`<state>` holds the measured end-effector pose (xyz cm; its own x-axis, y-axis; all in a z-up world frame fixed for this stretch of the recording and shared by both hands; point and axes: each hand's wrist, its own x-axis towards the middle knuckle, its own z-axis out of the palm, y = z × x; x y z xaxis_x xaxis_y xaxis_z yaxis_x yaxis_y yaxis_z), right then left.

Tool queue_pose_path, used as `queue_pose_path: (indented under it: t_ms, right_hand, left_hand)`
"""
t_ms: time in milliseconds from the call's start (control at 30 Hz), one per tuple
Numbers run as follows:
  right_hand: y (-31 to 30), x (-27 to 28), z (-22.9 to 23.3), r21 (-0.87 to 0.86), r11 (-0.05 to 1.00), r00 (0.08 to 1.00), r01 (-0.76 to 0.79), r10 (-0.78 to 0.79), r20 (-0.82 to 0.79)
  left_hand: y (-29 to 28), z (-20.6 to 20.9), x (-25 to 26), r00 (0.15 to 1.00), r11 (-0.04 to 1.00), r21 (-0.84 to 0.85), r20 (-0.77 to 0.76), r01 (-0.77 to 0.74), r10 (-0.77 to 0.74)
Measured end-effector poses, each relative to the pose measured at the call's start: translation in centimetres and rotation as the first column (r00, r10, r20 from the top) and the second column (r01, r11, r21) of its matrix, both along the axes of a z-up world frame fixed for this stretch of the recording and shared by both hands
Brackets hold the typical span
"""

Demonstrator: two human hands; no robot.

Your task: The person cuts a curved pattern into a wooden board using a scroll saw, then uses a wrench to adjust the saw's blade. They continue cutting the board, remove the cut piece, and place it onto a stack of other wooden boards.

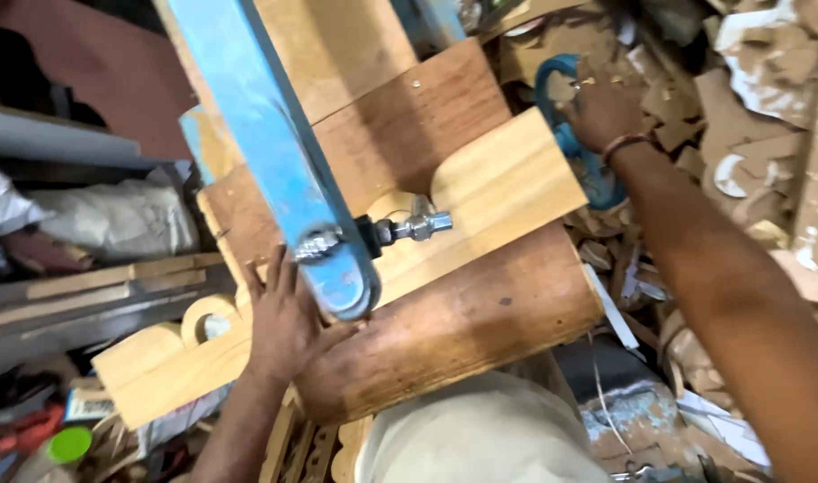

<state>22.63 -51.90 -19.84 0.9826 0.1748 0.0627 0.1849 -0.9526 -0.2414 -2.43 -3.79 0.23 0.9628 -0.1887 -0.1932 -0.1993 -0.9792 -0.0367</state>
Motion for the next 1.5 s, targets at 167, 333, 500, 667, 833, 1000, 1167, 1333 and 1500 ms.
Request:
queue_pose_path:
  t_ms: [167,333,500,667,833,1000,1167,1333,1500]
  right_hand:
    - [-0.7,1.9,-2.2,-0.195,0.975,0.994,-0.105,0.107,-0.002]
    - [-1.7,4.9,-6.1,-0.176,0.964,0.974,-0.201,0.216,0.071]
    - [-1.8,6.1,-6.6,-0.154,0.974,0.982,-0.164,0.146,-0.123]
    - [-1.7,5.7,-5.1,-0.131,0.972,0.978,-0.197,0.185,-0.1]
    - [-3.0,-0.4,-3.8,-0.143,0.977,0.981,-0.161,0.174,0.09]
    - [-0.9,-6.2,3.7,-0.334,0.929,0.858,-0.158,0.296,0.419]
    - [-5.3,-10.9,4.3,-0.157,0.986,0.981,0.05,-0.019,0.194]
    - [9.4,-20.3,19.0,0.266,0.963,0.989,0.037,-0.074,0.129]
    - [16.7,-19.1,17.0,0.103,0.906,0.898,-0.41,0.381,0.22]
  left_hand:
    - [1.7,-1.2,-1.9,0.893,0.44,-0.777,-0.397,-0.45,0.212]
    - [-0.1,0.6,0.1,0.986,0.929,-0.34,0.135,0.144,-0.103]
    - [-1.4,2.1,0.4,0.945,0.972,-0.122,0.287,0.198,-0.157]
    - [2.7,-3.9,-2.9,0.736,0.059,-0.766,-0.588,-0.64,0.336]
    - [0.9,-0.5,-2.1,0.991,0.921,-0.372,0.105,0.114,-0.08]
    - [-1.6,2.8,-2.6,0.97,0.924,-0.37,0.241,0.099,-0.008]
    - [-1.8,3.2,-2.7,0.988,0.9,-0.436,0.146,0.014,0.056]
    - [-2.0,4.1,-3.5,0.991,0.878,-0.477,0.098,-0.032,0.089]
    - [-1.8,4.6,-3.6,0.992,0.869,-0.494,0.085,-0.041,0.095]
